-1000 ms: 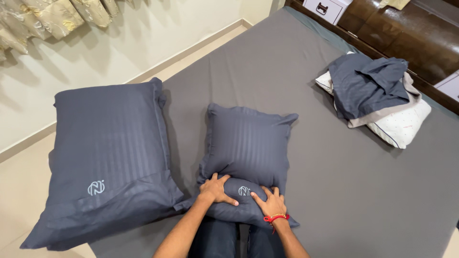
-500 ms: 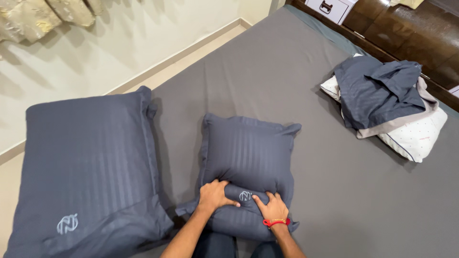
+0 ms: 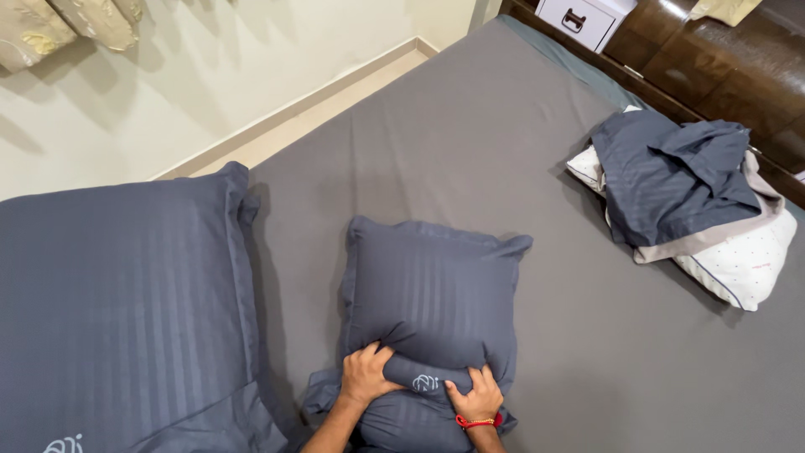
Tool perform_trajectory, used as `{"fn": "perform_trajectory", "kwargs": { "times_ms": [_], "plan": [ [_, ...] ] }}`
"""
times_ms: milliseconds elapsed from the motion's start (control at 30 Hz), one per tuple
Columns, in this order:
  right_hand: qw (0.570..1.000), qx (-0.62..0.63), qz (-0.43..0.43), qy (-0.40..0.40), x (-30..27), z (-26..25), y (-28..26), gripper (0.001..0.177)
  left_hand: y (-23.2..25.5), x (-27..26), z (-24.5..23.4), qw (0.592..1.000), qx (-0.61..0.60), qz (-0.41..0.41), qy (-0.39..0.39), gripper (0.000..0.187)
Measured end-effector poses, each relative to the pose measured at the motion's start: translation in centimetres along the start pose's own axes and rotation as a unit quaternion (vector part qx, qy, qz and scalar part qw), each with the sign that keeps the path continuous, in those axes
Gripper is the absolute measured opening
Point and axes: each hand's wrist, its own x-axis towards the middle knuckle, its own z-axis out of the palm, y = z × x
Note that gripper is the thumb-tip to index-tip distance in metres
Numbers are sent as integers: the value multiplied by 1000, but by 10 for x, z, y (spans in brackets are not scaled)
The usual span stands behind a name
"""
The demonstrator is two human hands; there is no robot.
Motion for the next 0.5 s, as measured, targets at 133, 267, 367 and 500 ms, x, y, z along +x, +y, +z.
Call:
{"fn": "perform_trajectory", "kwargs": {
  "times_ms": [133, 267, 367, 500],
  "plan": [
    [1000, 0, 0, -13, 5, -8, -9, 65, 13, 8, -22, 999, -22, -19, -39, 90],
    [998, -7, 19, -65, 14, -28, -24, 64, 36, 15, -57, 992, -11, -54, -116, 104],
    [993, -9, 15, -114, 18, -57, -41, 63, 54, 13, -84, 988, 5, -55, -141, 107],
    [970, -36, 53, -236, 13, -108, -55, 68, 80, -12, -124, 971, 11, -86, -223, 116]
  ]
}}
